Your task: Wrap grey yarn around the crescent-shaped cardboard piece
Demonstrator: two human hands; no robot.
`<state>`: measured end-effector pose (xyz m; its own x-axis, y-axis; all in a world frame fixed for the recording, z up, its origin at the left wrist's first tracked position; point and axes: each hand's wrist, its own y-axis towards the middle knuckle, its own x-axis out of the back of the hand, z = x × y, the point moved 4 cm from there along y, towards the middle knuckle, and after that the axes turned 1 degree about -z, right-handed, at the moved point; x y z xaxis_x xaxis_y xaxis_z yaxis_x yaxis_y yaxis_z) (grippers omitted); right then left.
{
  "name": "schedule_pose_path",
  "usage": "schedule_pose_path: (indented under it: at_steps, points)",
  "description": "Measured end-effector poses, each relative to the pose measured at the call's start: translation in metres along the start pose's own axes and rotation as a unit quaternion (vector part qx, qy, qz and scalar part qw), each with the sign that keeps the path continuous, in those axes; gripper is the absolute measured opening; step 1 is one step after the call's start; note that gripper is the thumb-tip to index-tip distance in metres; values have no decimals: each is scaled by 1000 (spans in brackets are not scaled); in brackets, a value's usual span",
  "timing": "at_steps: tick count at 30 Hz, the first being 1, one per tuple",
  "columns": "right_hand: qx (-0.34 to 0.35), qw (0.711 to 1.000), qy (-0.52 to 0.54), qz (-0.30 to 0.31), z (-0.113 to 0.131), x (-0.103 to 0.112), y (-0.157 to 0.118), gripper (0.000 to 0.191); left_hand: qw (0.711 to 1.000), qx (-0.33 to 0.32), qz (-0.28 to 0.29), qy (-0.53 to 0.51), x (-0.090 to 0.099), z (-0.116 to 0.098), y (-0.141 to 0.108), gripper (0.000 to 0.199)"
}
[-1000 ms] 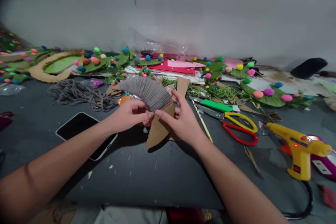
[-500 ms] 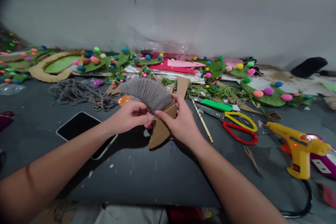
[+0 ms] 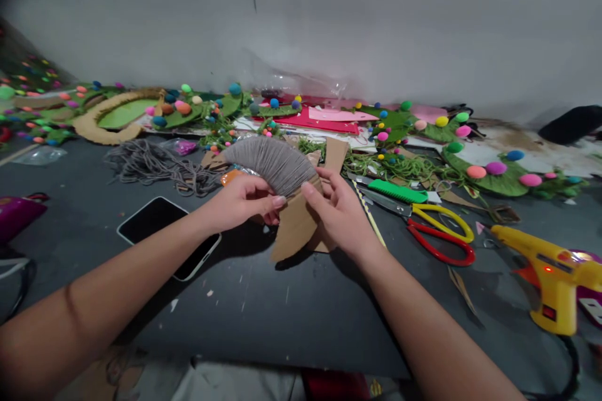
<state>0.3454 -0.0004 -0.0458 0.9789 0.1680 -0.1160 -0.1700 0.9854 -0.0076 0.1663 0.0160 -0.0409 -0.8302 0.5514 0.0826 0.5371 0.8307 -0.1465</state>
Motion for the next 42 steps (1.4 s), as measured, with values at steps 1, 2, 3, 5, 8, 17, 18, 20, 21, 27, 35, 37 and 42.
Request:
schedule_pose_path:
  at_steps: [1, 2, 3, 5, 8, 17, 18, 20, 21, 27, 35, 37, 42]
  points:
    - [0, 1000, -14, -4, 1, 3, 1, 47, 1000, 0, 6, 27, 2, -4, -2, 30]
    - [5, 999, -31, -14, 2, 7, 3, 47, 998, 6, 18, 65, 5, -7, -4, 33]
    - [15, 998, -47, -32, 3, 13, 5, 45, 993, 15, 35, 116, 10, -11, -8, 37]
    - [38, 993, -77, -78, 6, 25, 8, 42, 969, 60, 85, 223, 29, -16, -17, 39]
    - [71, 974, -176, -127, 7, 39, 12, 40, 923, 53, -56, 376, 84, -29, -29, 34]
    - [173, 910, -330, -184, 12, 38, 7, 43, 839, 84, -179, 506, 144, -9, -26, 32]
    - [173, 910, -329, -181, 13, 37, 6, 42, 836, 86, -173, 514, 143, -6, -24, 28]
    - [176, 911, -329, -173, 13, 36, 5, 41, 830, 87, -177, 522, 143, -4, -23, 20]
    - [178, 912, -328, -170, 14, 35, 6, 40, 828, 86, -189, 521, 144, -6, -24, 18]
    - [189, 919, -310, -156, 16, 27, 4, 33, 826, -26, -337, 452, 138, -35, -34, 17]
    - [123, 947, -286, 81, 30, -39, -1, 25, 885, -79, -348, 299, 126, -40, -33, 12]
    - [100, 950, -261, 139, 31, -67, 14, 30, 912, -52, -339, 224, 124, -36, -30, 12]
    - [97, 958, -227, 143, 18, -127, 74, 42, 940, -35, -321, 113, 121, -35, -28, 13]
